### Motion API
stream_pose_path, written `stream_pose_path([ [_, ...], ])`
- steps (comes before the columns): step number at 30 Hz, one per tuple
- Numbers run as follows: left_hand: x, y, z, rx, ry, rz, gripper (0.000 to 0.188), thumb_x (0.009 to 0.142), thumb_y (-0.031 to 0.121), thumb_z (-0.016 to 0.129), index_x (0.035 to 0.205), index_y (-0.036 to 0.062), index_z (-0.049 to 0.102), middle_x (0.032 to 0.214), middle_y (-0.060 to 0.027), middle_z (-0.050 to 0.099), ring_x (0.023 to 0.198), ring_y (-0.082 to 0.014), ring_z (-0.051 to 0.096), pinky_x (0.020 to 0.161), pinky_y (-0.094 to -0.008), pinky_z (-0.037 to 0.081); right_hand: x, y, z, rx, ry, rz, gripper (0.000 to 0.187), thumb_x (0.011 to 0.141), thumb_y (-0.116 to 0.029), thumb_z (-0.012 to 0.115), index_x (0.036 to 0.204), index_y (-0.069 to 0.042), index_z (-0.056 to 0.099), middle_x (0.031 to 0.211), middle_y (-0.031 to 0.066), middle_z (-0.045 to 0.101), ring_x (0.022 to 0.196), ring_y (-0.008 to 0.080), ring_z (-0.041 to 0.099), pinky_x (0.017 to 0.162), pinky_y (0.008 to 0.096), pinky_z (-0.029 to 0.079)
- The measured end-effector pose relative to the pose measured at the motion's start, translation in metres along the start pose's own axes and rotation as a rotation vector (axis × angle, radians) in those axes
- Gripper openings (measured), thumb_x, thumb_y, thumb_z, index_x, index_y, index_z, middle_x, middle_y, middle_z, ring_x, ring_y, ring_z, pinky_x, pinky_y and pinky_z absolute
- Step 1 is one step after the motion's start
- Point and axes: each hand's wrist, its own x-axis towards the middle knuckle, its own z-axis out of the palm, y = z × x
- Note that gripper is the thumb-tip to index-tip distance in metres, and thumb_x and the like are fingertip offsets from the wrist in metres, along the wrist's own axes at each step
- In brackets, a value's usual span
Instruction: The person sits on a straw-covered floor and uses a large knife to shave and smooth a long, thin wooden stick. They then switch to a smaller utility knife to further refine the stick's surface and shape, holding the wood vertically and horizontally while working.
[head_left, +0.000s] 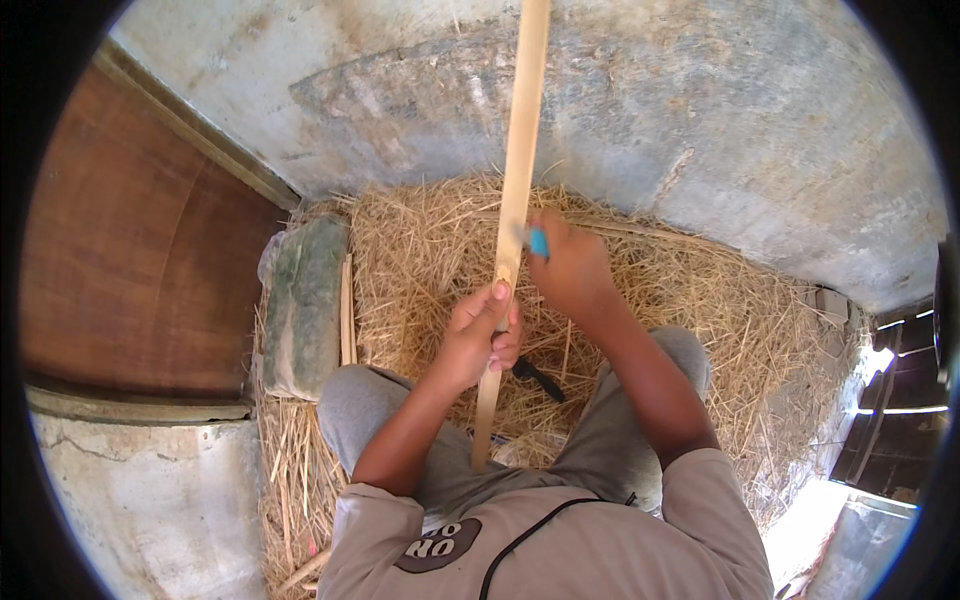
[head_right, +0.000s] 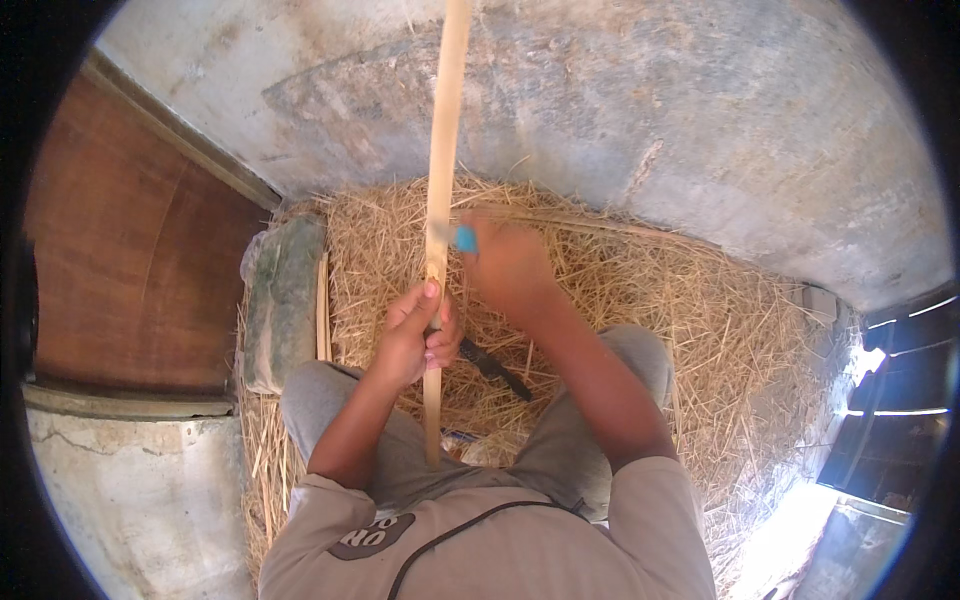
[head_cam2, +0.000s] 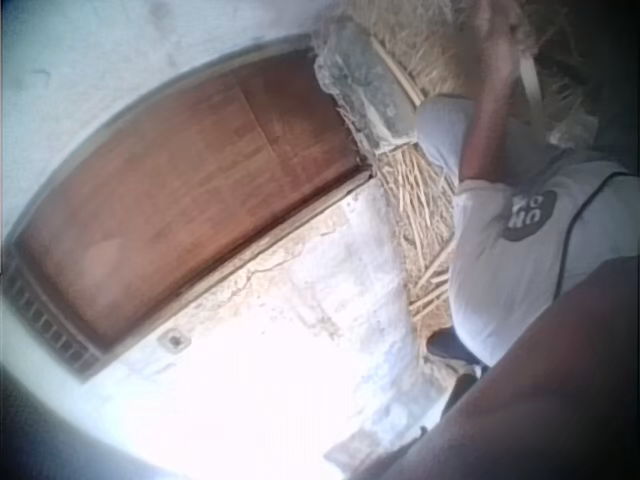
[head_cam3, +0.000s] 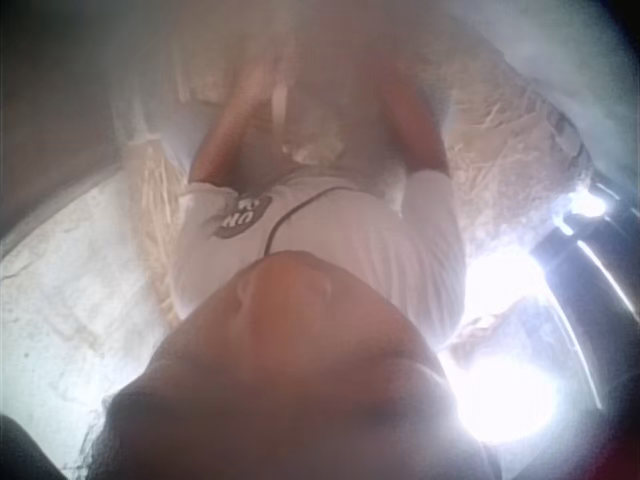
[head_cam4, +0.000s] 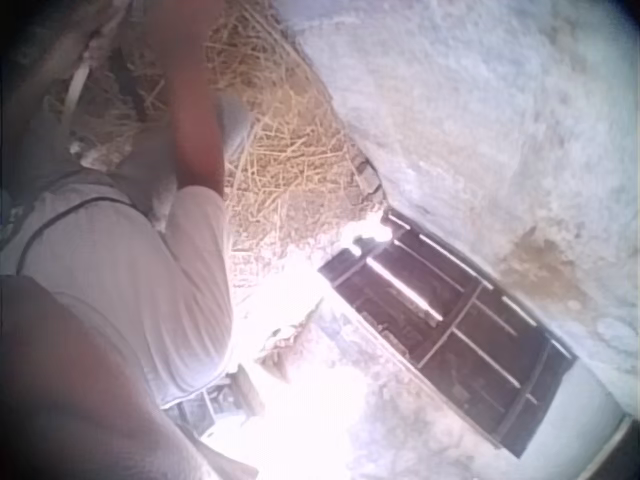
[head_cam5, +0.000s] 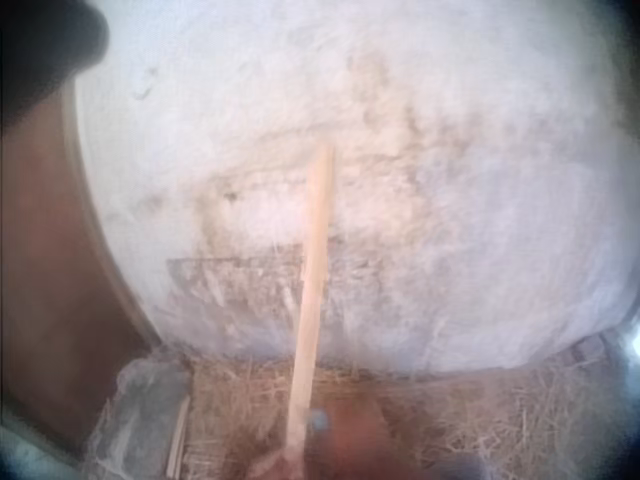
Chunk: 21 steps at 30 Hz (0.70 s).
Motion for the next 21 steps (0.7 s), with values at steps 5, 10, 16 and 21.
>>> stream_pose_path([
  [5,0.000,-0.005,0.005,0.045,-0.027,-0.004,0.040,0.110,0.044,0.041,0.091,0.0086,0.047,0.060,0.0003,0.038,0.046,-0.0083,0.035,0.041,-0.0244,0.032,0.007,0.016,-0.014,0.045,-0.005,-0.039,0.013,0.091,-0.016,0.065,0.095,-0.006,0.059,0.075,0.0122,0.067,0.061,0.0341,0.066,0.056,0.0446,0.051],
  [10,-0.006,-0.004,0.008,0.113,-0.002,0.017,0.041,0.109,0.045,0.042,0.092,0.0082,0.047,0.061,-0.0002,0.041,0.047,-0.0087,0.038,0.044,-0.0247,0.035,-0.007,0.002,-0.019,0.016,-0.107,-0.091,0.019,0.083,-0.008,0.067,0.099,-0.004,0.058,0.069,0.0160,0.062,0.063,0.0372,0.064,0.056,0.0472,0.049],
  [16,-0.008,-0.005,0.017,0.190,0.056,0.031,0.041,0.110,0.043,0.040,0.092,0.0072,0.048,0.062,-0.0018,0.042,0.047,-0.0096,0.038,0.043,-0.0244,0.035,-0.002,0.010,-0.021,-0.006,0.088,-0.049,0.014,0.086,-0.012,0.067,0.093,-0.007,0.055,0.066,0.0129,0.061,0.058,0.0346,0.063,0.053,0.0462,0.049],
  [21,-0.009,-0.008,0.017,0.234,0.116,0.029,0.040,0.110,0.043,0.042,0.092,0.0074,0.047,0.062,-0.0012,0.041,0.048,-0.0097,0.038,0.044,-0.0243,0.035,-0.002,0.005,-0.023,-0.138,0.021,0.007,0.013,0.092,-0.014,0.065,0.099,-0.005,0.057,0.066,0.0140,0.063,0.059,0.0353,0.066,0.052,0.0453,0.050],
])
